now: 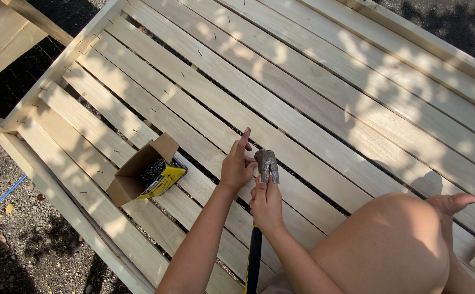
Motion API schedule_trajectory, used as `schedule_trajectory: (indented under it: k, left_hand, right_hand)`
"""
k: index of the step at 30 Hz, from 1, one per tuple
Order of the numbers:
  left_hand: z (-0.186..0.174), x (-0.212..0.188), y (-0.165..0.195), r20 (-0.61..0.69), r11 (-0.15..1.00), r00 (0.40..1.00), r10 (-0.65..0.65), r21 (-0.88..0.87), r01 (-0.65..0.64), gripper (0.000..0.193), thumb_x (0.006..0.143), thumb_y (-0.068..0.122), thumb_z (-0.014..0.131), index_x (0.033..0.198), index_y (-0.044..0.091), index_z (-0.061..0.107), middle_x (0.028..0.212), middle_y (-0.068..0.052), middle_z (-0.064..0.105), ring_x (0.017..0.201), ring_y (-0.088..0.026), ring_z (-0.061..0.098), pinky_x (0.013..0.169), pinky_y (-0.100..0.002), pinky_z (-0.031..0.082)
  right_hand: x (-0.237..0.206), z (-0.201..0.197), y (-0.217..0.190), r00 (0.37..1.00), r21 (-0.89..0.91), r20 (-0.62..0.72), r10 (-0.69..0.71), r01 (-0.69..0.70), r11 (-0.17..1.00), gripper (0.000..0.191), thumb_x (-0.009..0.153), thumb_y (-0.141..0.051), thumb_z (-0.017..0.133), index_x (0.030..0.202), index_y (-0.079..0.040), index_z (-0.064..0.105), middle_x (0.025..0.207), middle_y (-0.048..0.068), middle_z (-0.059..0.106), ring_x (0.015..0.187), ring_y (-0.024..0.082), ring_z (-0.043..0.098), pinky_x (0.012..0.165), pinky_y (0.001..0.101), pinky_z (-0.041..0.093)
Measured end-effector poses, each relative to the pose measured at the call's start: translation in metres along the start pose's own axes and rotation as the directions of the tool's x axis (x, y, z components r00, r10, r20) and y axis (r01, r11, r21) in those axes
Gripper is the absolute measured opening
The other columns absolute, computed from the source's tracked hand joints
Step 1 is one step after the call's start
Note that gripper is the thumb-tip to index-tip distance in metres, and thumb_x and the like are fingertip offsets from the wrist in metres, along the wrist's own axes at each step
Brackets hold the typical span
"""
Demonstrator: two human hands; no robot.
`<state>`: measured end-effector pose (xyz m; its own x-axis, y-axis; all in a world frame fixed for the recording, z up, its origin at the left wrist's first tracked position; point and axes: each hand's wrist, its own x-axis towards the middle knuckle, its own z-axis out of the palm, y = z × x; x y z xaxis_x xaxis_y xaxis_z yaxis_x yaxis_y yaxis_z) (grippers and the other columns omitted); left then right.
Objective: The person sits on a wooden slatted frame outdoors and hammers nails into the slats, taking nails by hand from an open cardboard nail box and driving them one at a time across the slat surface.
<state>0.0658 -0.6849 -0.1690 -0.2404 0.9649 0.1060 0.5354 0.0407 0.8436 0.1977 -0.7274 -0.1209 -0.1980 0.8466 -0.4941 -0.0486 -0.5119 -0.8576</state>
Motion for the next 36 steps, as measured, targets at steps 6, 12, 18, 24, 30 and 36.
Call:
schedule_trajectory:
  k: [6,12,18,24,30,36]
  left_hand:
    - [-0.003,0.0,0.009,0.008,0.998,0.999,-0.037,0.051,0.036,0.109,0.079,-0.002,0.08,0.161,0.033,0.017,0.111,-0.005,0.059,0.079,-0.015,0.074,0.07,-0.029,0.064]
    - [-0.005,0.001,0.013,0.027,0.997,0.997,-0.077,0.01,0.077,0.107,0.08,-0.005,0.077,0.161,0.032,0.019,0.114,-0.005,0.059,0.081,-0.015,0.076,0.072,-0.029,0.064]
    - [-0.02,0.007,-0.004,-0.101,0.998,0.994,-0.049,-0.054,0.044,0.075,0.095,0.0,0.066,0.159,0.023,0.034,0.126,-0.008,0.054,0.104,-0.018,0.074,0.082,-0.029,0.063]
    - [-0.027,0.051,-0.022,-0.105,0.825,0.987,-0.125,0.542,0.162,0.065,0.101,0.037,0.053,0.158,0.017,0.028,0.166,-0.009,0.022,0.151,-0.032,0.028,0.119,-0.061,0.022]
    - [-0.007,0.058,-0.025,-0.001,0.695,0.96,-0.28,0.689,0.204,0.072,0.104,0.053,0.034,0.165,0.021,0.012,0.173,-0.006,0.001,0.159,-0.026,0.003,0.122,-0.063,0.0]
    - [0.0,0.061,-0.034,0.018,0.655,0.95,-0.312,0.728,0.201,0.071,0.104,0.051,0.032,0.164,0.022,0.009,0.171,-0.007,-0.004,0.157,-0.026,-0.002,0.121,-0.063,0.0]
  right_hand:
    - [-0.003,-0.002,-0.01,0.999,0.038,0.022,0.035,-0.036,0.999,0.032,0.108,-0.038,0.042,0.106,-0.006,0.051,0.069,-0.001,0.048,0.047,0.005,0.041,0.041,0.0241,0.037]
    - [0.001,0.003,-0.013,0.995,0.007,-0.024,0.092,-0.092,0.996,0.039,0.105,-0.044,0.044,0.103,-0.006,0.051,0.068,0.001,0.047,0.047,0.007,0.041,0.041,0.026,0.037]
    - [-0.007,-0.011,-0.024,0.991,0.26,-0.099,0.088,-0.059,0.964,0.039,0.105,-0.047,0.043,0.104,-0.008,0.05,0.07,0.003,0.047,0.048,0.01,0.04,0.046,0.0288,0.038]
    - [-0.023,-0.017,-0.027,0.983,0.355,-0.153,0.099,-0.038,0.934,0.04,0.105,-0.047,0.042,0.105,-0.007,0.048,0.072,0.004,0.046,0.049,0.012,0.041,0.047,0.0301,0.038]
    - [-0.023,-0.011,-0.024,0.98,0.206,-0.166,0.11,-0.075,0.976,0.04,0.105,-0.045,0.043,0.106,-0.005,0.049,0.072,0.005,0.046,0.05,0.012,0.041,0.046,0.0299,0.037]
    - [-0.027,-0.007,-0.026,0.993,0.124,-0.116,0.013,0.001,0.992,0.042,0.105,-0.044,0.044,0.112,-0.004,0.05,0.075,0.005,0.048,0.052,0.011,0.042,0.047,0.0285,0.037]
